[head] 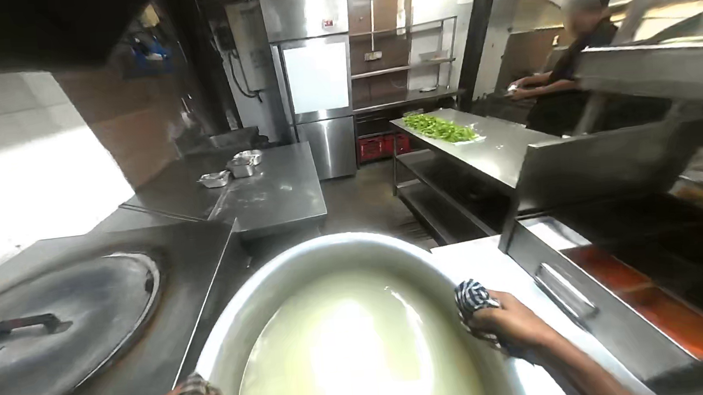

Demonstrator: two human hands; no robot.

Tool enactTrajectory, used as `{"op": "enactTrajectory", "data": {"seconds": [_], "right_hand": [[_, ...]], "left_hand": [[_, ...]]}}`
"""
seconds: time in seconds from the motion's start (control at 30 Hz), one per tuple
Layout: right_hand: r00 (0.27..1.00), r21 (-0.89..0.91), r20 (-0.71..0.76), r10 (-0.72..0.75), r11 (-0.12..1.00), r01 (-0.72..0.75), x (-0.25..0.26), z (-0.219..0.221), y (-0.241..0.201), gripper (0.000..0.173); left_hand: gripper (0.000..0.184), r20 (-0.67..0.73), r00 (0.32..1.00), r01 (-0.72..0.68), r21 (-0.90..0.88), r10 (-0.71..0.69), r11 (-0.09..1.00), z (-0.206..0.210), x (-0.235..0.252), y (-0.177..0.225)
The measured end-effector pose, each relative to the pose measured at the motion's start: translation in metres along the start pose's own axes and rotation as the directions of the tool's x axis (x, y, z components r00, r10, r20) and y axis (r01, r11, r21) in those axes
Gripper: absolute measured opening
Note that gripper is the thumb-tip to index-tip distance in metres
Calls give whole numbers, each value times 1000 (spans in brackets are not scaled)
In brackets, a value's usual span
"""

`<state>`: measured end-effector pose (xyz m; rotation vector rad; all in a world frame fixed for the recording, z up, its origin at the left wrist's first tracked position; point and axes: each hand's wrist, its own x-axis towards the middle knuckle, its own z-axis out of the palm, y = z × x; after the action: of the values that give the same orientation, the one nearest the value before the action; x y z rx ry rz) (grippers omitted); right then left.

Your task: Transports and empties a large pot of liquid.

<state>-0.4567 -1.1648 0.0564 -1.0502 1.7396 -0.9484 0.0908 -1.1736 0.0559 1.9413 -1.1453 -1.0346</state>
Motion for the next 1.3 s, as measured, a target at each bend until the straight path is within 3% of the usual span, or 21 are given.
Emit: {"op": "enactTrajectory", "data": {"seconds": [0.13,0.33,0.5,0.77,0.97,1.3], "right_hand": [[995,13,-96,-1,1000,2,85,-5,-30,35],[987,4,-157,36,999,-36,202,-22,-53,36],[983,31,-170,64,998,-60,263,-43,-80,34],[972,19,-200,121,993,-119,311,-71,-98,28],[960,68,-219,176,984,-165,332,-74,-97,29],[946,31,-248,207,978,-206,325,-66,-99,33]], "left_hand": [[41,34,999,-25,-56,27,998,43,114,56],[40,89,995,-37,-55,42,998,91,234,142],[37,124,992,-5,-64,13,998,126,283,202],[36,222,974,-56,12,52,998,170,357,282],[36,295,956,-22,68,1,997,192,398,306],[39,320,947,-17,60,-3,998,194,408,292]]}}
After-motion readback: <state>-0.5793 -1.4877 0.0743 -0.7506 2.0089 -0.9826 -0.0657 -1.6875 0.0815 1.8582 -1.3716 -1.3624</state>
